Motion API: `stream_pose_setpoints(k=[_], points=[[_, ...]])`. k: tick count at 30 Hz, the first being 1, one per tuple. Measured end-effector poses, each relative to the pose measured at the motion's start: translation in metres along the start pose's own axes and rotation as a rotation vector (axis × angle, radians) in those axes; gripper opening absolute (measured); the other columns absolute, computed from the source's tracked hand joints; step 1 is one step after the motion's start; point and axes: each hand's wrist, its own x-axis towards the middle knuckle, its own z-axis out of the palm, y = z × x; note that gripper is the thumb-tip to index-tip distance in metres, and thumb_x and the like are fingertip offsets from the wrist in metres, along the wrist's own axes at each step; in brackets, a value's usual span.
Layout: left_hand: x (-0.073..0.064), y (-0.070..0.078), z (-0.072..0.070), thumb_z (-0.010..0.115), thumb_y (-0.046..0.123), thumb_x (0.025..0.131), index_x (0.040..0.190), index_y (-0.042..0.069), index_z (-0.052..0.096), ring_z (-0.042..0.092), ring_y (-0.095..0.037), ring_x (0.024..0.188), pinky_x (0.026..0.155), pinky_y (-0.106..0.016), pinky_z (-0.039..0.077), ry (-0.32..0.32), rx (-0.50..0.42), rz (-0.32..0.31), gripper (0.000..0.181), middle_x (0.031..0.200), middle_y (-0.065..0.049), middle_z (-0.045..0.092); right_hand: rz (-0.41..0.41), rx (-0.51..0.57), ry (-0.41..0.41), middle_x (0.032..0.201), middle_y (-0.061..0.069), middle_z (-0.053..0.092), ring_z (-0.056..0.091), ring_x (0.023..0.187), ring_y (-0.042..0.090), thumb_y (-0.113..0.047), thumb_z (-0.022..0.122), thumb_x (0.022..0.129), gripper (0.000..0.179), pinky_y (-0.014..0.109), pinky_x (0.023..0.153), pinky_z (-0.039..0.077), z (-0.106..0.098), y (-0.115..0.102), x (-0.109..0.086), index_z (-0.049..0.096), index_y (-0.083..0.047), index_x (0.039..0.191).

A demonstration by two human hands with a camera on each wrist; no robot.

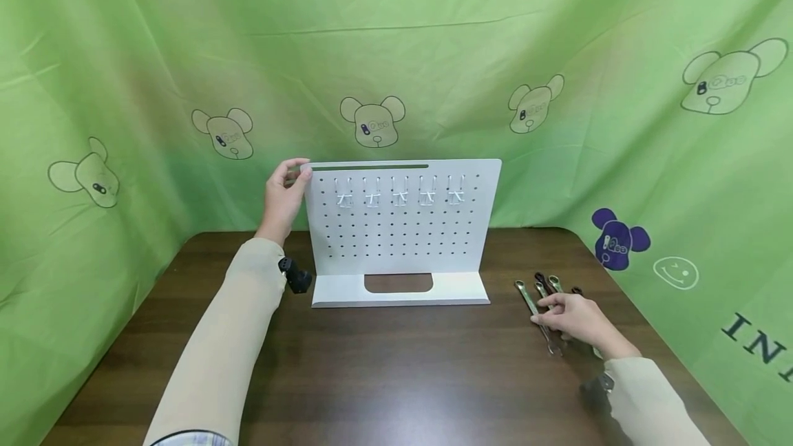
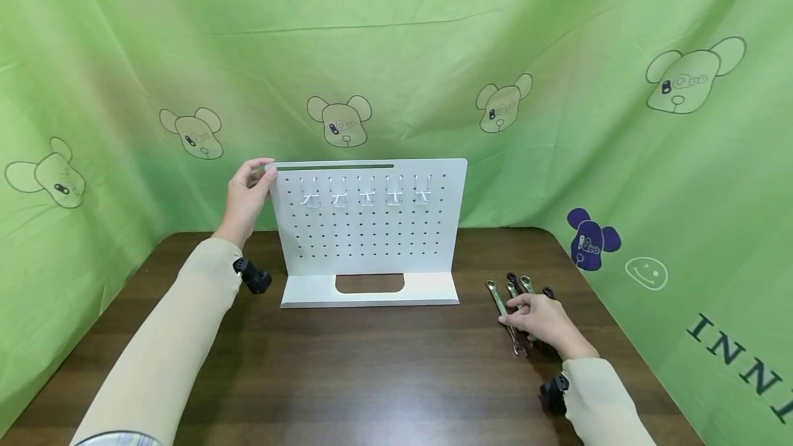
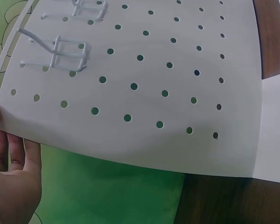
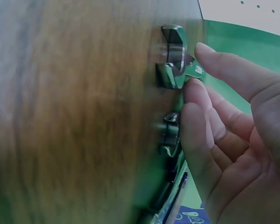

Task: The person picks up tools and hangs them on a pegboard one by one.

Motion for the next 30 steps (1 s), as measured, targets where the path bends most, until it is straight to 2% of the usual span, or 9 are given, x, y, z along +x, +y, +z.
stream_pose_setpoints(k=[6,13,25,30], points=[[-0.0017,-0.0003,0.0003,0.062,0.023,0.101,0.13,0.012,0.062,0.054,-0.017,0.094,0.083,-0.031,0.05,0.001,0.006,0.016,0.03,0.112,-0.007,0.057,0.014,-0.008,-0.014,0.08,0.0,0.07,0.062,0.059,0.018,-0.03,0.081,0.084,0.053,0.034,0.052,0.053,0.0032,0.0016,0.0051,0.065,0.004,0.12],[-0.0017,-0.0009,-0.0006,0.063,0.023,0.101,0.129,0.012,0.063,0.055,-0.018,0.094,0.079,-0.028,0.049,0.001,0.008,0.046,0.03,0.112,-0.009,0.058,0.058,0.023,-0.034,0.082,0.003,0.071,0.064,0.062,0.019,-0.027,0.081,0.084,0.051,0.036,0.053,0.054,0.0034,-0.0008,0.0092,0.063,0.004,0.119],[0.0001,-0.0027,-0.0012,0.063,0.027,0.101,0.13,0.013,0.062,0.055,-0.02,0.101,0.088,-0.033,0.051,-0.003,0.026,0.026,0.032,0.119,-0.011,0.058,0.071,0.014,-0.026,0.074,0.0,0.066,0.06,0.059,0.017,-0.027,0.081,0.082,0.043,0.034,0.05,0.051,0.0048,-0.0023,0.0098,0.067,0.002,0.11],[0.0,-0.0026,-0.0005,0.062,0.026,0.101,0.13,0.013,0.062,0.055,-0.02,0.101,0.088,-0.033,0.05,-0.006,0.023,0.027,0.032,0.119,-0.01,0.058,0.073,0.011,-0.036,0.075,0.0,0.065,0.06,0.062,0.017,-0.03,0.081,0.083,0.038,0.033,0.054,0.05,0.0034,-0.0022,0.0091,0.069,-0.001,0.104]])
